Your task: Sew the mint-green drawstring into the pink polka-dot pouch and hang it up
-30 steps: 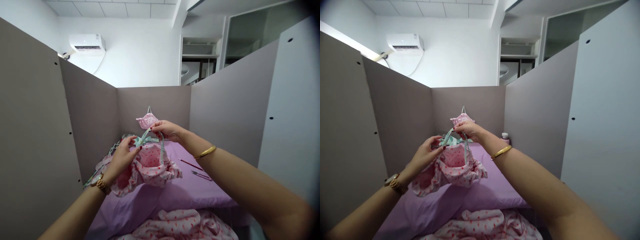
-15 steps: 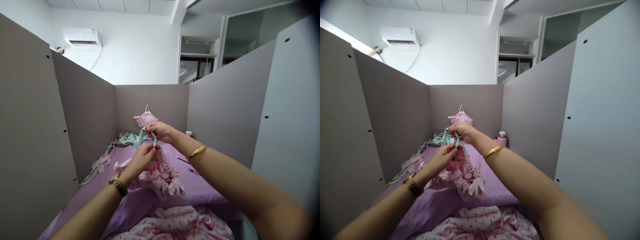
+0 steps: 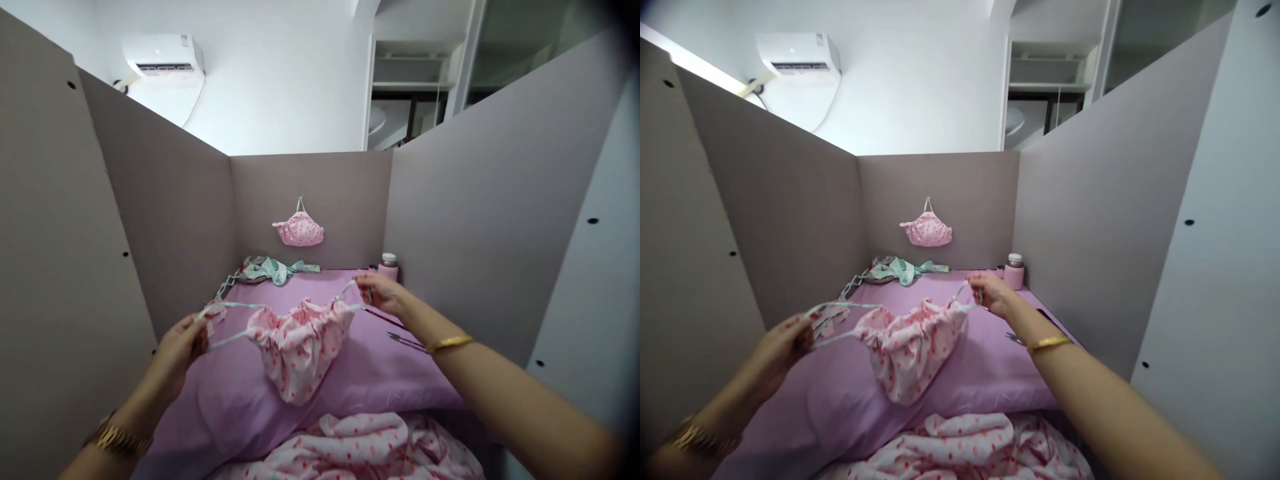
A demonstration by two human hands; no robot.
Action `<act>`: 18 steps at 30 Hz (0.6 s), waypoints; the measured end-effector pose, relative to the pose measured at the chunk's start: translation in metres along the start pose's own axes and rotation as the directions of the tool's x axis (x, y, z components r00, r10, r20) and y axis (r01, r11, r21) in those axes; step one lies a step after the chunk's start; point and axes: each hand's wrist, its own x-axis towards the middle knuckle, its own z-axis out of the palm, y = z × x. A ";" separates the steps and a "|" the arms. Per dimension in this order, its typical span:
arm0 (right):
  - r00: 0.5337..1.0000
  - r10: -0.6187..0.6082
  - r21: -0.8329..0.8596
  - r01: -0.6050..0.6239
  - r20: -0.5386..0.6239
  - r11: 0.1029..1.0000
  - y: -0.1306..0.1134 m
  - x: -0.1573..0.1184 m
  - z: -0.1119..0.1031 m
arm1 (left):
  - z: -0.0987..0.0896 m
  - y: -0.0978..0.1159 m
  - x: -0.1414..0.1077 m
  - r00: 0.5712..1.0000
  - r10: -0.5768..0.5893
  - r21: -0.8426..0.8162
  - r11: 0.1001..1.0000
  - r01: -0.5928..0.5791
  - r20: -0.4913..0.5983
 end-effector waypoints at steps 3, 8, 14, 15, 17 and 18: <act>0.998 0.052 -0.262 -0.043 0.025 0.964 0.050 -0.008 -0.007 | -0.016 -0.033 -0.006 0.992 -0.125 0.221 0.967 0.125 -0.012; 0.993 -0.121 -0.584 0.107 0.015 0.805 0.072 -0.003 0.006 | 0.017 -0.025 -0.003 0.898 0.398 0.684 0.603 -0.410 0.188; 0.851 -0.288 -0.667 0.523 0.438 0.531 0.064 0.006 0.063 | 0.123 -0.004 -0.013 0.590 -0.051 0.586 0.205 -0.784 0.806; 0.819 -0.245 -0.657 0.565 0.519 0.499 0.068 0.007 0.070 | 0.133 -0.009 -0.009 0.583 -0.153 0.603 0.199 -0.773 0.798; 0.776 -0.150 -0.657 0.606 0.613 0.449 0.080 0.009 0.073 | 0.136 -0.023 0.004 0.619 -0.287 0.674 0.163 -0.720 0.731; 0.769 -0.112 -0.667 0.609 0.629 0.429 0.087 0.010 0.069 | 0.129 -0.031 0.011 0.643 -0.324 0.707 0.142 -0.692 0.694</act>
